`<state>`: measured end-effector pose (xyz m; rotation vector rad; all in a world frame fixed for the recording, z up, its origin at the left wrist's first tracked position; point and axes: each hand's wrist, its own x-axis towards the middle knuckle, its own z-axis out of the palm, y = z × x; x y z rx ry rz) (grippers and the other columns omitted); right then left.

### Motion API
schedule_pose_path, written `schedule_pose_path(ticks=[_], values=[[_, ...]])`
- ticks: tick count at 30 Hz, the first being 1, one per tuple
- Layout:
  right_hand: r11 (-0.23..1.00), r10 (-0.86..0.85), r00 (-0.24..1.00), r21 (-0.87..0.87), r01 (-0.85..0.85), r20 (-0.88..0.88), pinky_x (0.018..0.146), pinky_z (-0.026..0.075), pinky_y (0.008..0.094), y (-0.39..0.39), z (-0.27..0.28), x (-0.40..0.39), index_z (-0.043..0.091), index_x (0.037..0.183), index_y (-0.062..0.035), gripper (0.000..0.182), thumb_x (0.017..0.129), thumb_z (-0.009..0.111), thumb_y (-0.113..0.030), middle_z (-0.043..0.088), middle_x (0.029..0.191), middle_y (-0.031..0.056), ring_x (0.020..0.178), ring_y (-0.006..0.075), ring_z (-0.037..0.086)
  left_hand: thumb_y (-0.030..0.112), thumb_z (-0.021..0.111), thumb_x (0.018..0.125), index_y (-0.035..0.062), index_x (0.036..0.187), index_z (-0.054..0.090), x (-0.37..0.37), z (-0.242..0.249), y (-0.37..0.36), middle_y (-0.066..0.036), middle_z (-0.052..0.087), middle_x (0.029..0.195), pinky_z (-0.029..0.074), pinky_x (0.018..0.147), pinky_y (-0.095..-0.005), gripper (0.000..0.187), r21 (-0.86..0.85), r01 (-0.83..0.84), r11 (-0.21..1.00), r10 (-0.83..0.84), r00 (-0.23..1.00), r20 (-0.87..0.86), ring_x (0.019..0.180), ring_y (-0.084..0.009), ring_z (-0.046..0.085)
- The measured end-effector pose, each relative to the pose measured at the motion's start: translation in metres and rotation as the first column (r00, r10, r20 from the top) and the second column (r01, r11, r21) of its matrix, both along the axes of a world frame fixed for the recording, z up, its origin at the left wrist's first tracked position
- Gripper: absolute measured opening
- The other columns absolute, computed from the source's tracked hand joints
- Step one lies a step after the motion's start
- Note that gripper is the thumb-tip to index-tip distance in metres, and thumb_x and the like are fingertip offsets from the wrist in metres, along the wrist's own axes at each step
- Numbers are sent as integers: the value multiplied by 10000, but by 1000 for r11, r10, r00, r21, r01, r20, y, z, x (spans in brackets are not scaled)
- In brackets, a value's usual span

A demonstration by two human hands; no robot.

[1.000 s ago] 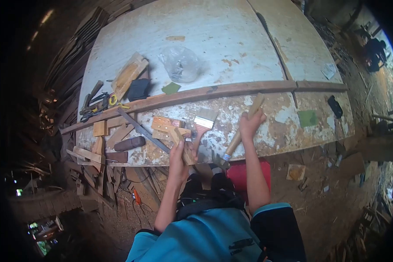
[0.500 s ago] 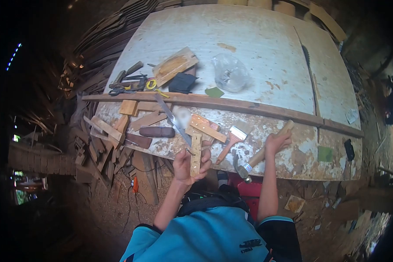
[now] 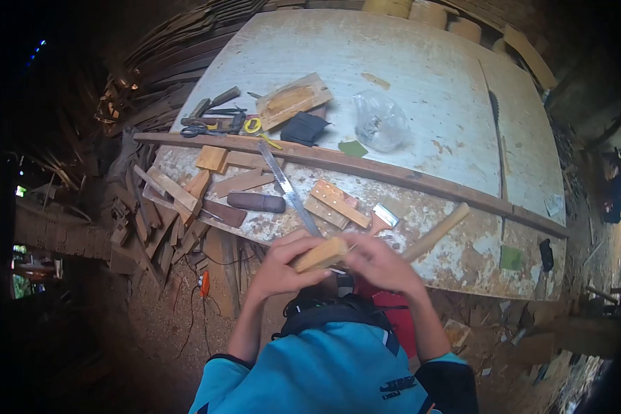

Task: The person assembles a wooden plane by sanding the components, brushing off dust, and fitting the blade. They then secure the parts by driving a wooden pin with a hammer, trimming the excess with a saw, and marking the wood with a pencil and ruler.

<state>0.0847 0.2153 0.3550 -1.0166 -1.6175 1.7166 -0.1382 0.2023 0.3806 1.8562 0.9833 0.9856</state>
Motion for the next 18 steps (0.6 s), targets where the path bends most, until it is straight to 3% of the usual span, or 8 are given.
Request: schedule_pose_path(ticks=[1, 5, 8, 11, 14, 15, 17, 18], values=[[955, 260, 965, -156, -252, 32, 743, 495, 325, -1, 17, -3, 589, 1010, 6, 360, 980, 395, -296, 614, 897, 100, 817, 174, 597, 112, 758, 672, 8, 1029, 623, -2, 9, -1, -116, 591, 864, 480, 688, -336, 395, 38, 0, 999, 1, 1000, -25, 780, -263, 594], [939, 304, 945, 204, -276, -122, 621, 476, 255, -5, 22, -21, 590, 970, 26, 488, 992, 308, -372, 611, 798, 61, 685, 119, 576, 91, 776, 636, 21, 984, 625, -17, 30, -3, -106, 596, 837, 479, 650, -322, 386, 184, -15, 983, 28, 997, -70, 742, -238, 601], [921, 389, 896, 94, -378, -213, 584, 437, 242, -6, 23, -23, 583, 922, 15, 504, 993, 294, -392, 593, 771, 45, 634, 98, 529, 91, 786, 622, 21, 983, 619, -27, 42, -10, -104, 614, 861, 486, 665, -315, 404, 198, 2, 980, 19, 995, -101, 770, -227, 613], [960, 274, 921, 27, -277, -277, 559, 406, 244, -18, 18, -32, 550, 853, -1, 441, 994, 323, -352, 561, 717, 25, 603, 91, 489, 60, 740, 653, 29, 1006, 597, -29, 38, -10, -117, 586, 889, 488, 702, -355, 382, 216, 34, 976, -21, 998, -64, 811, -301, 604], [993, 111, 990, 60, -105, -90, 556, 405, 246, -21, 15, -37, 510, 803, -11, 349, 985, 378, -279, 535, 670, 17, 610, 79, 490, 104, 783, 633, 4, 975, 617, -26, 20, -9, -130, 623, 920, 486, 707, -321, 393, 217, -49, 975, 80, 988, -136, 846, -262, 617], [997, 75, 995, 28, -77, 59, 568, 412, 256, -19, 8, -37, 496, 801, 0, 285, 968, 417, -216, 524, 641, 26, 613, 91, 494, 92, 775, 651, 4, 985, 612, -27, 9, -10, -124, 622, 936, 488, 727, -322, 381, 164, -69, 984, 90, 988, -124, 863, -251, 617], [995, 89, 993, 37, -92, 74, 582, 420, 273, -17, -2, -43, 501, 808, 9, 291, 965, 427, -225, 535, 647, 42, 614, 112, 508, 67, 758, 689, 4, 1004, 602, -32, -23, -9, -113, 622, 967, 492, 766, -324, 358, 57, -93, 994, 98, 990, -103, 898, -231, 617], [994, 95, 992, 39, -99, 86, 589, 424, 282, -15, -7, -43, 503, 812, 14, 295, 964, 432, -229, 540, 650, 51, 614, 123, 515, 51, 738, 711, 7, 1017, 595, -32, -44, -8, -102, 620, 967, 490, 786, -315, 341, -114, -128, 985, 133, 991, 34, 911, -207, 611]])
